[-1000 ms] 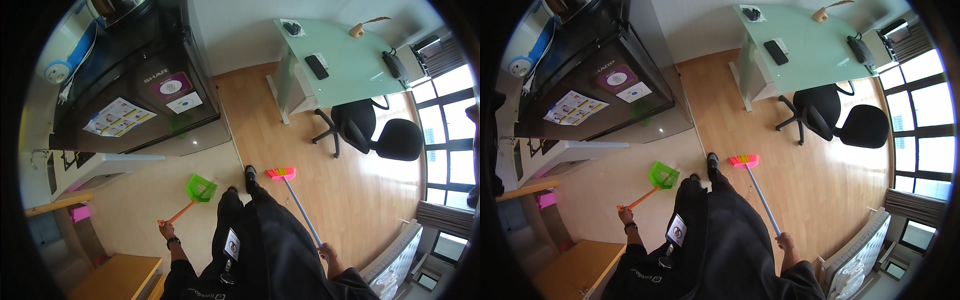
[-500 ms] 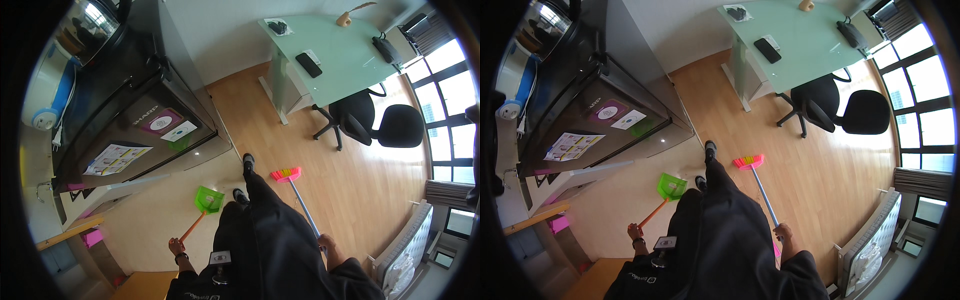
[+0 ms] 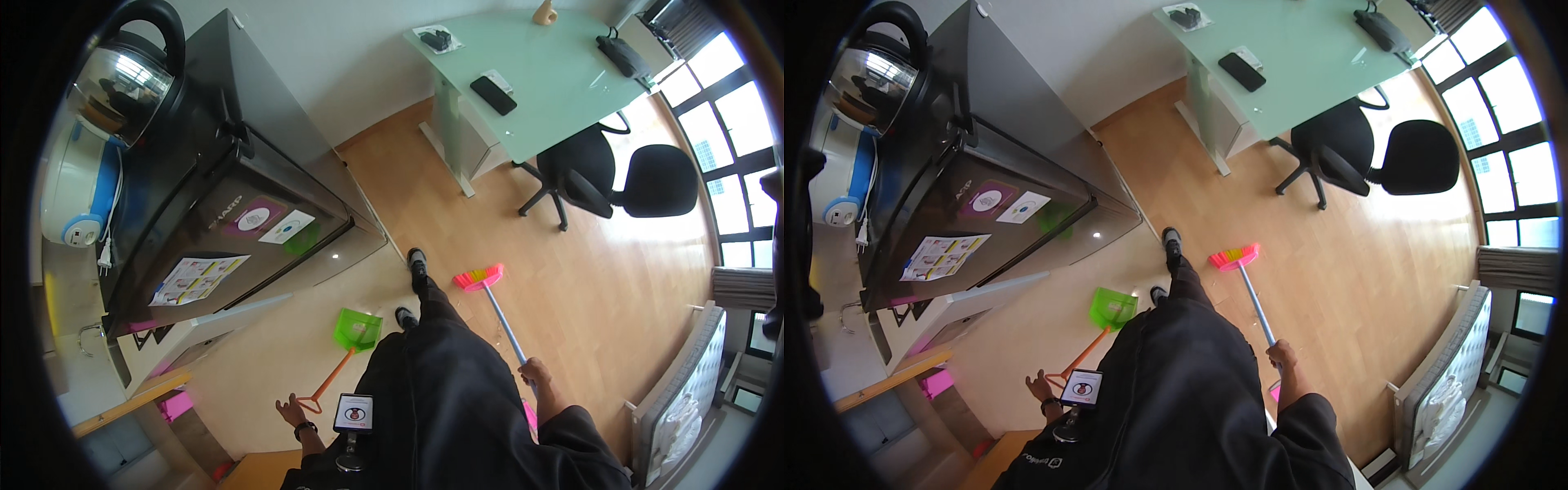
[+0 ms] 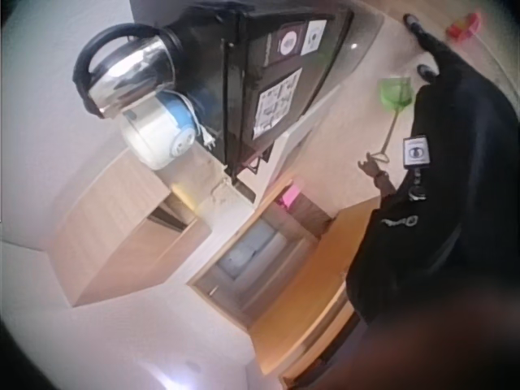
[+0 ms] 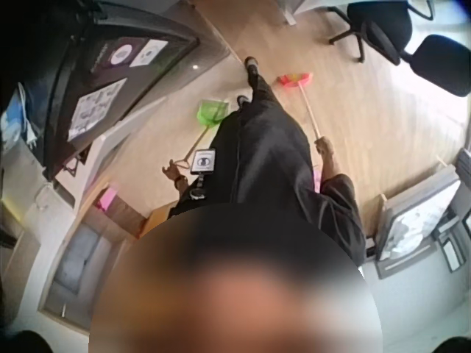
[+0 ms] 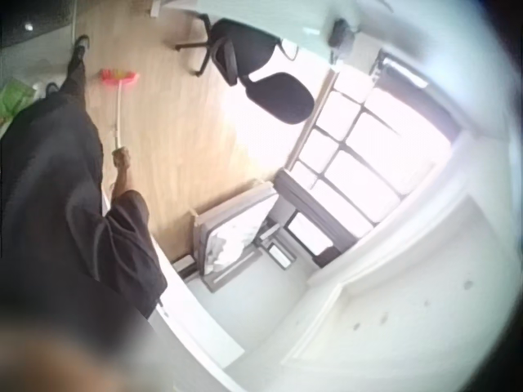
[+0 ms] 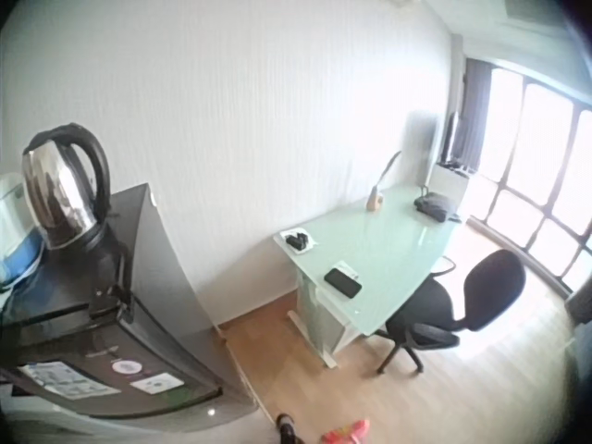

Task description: The person sweeps debris into a dustpan, then kneels to install a metal transition strip along the seam between wood and tile flooring. They align and press the strip into place along the edge of a refrigerator and across the room.

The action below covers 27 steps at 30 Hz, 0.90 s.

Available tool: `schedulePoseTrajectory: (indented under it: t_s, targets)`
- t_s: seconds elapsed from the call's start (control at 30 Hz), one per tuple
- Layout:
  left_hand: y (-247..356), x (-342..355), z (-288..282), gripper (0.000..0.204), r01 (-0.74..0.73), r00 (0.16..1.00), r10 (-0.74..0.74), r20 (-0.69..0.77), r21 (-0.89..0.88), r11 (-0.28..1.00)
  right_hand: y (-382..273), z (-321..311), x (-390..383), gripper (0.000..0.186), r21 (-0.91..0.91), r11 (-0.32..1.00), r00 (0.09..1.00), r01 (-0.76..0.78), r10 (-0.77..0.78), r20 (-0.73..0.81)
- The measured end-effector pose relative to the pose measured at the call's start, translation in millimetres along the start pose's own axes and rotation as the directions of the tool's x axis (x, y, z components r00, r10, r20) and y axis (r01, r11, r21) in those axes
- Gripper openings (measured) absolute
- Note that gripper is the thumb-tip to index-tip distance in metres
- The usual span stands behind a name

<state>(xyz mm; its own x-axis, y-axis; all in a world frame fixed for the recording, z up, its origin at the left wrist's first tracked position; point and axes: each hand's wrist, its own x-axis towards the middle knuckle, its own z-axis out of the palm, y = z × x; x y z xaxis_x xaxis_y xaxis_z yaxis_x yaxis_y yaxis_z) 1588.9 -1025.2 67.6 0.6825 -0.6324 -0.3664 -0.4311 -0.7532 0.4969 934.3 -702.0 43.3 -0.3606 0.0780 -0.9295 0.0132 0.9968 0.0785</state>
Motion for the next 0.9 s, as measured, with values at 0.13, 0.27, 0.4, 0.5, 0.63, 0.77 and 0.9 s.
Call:
schedulePoseTrajectory:
  t_s: [0.13, 0.27, 0.4, 0.5, 0.63, 0.77, 0.9]
  targets:
    - [7.8, 5.6, -11.1, 0.081, -0.074, 0.997, 0.077, -0.027, 0.086, 0.993, 15.5, 17.0, 0.1, 0.016, 0.067, 0.998, 0.999, -0.017, 0.019, -0.032]
    - [9.9, 9.3, -13.7, 0.076, -0.106, 0.994, 0.107, 0.007, -0.040, 0.994, 35.5, 32.1, -5.3, 0.016, 0.068, 0.997, 0.997, 0.039, -0.034, -0.069]
    - [13.7, 6.1, -13.9, 0.074, -0.198, 0.980, 0.198, -0.005, -0.057, 0.979, 39.4, 41.6, -11.7, 0.015, 0.200, 0.980, 0.999, 0.013, -0.004, -0.048]
    - [21.4, -1.1, -6.2, 0.071, -0.232, 0.973, 0.229, -0.034, -0.116, 0.966, 31.8, 41.4, -12.3, 0.016, 0.212, 0.977, 1.000, 0.007, -0.003, -0.019]
    - [31.9, -22.5, 9.4, 0.065, -0.350, 0.935, 0.341, -0.094, -0.112, 0.930, 27.1, 40.7, -12.3, 0.012, 0.174, 0.984, 0.998, -0.041, 0.047, -0.032]
    - [56.7, -37.1, 43.1, 0.058, -0.531, 0.839, 0.541, 0.058, -0.128, 0.838, 38.2, 45.4, -10.1, 0.017, 0.091, 0.995, 0.985, 0.035, -0.019, -0.170]
    - [79.8, -43.7, 81.1, 0.056, -0.654, 0.676, 0.684, 0.273, -0.205, 0.728, 77.8, 90.5, -29.9, 0.028, 0.204, 0.961, 0.921, 0.187, -0.099, -0.378]
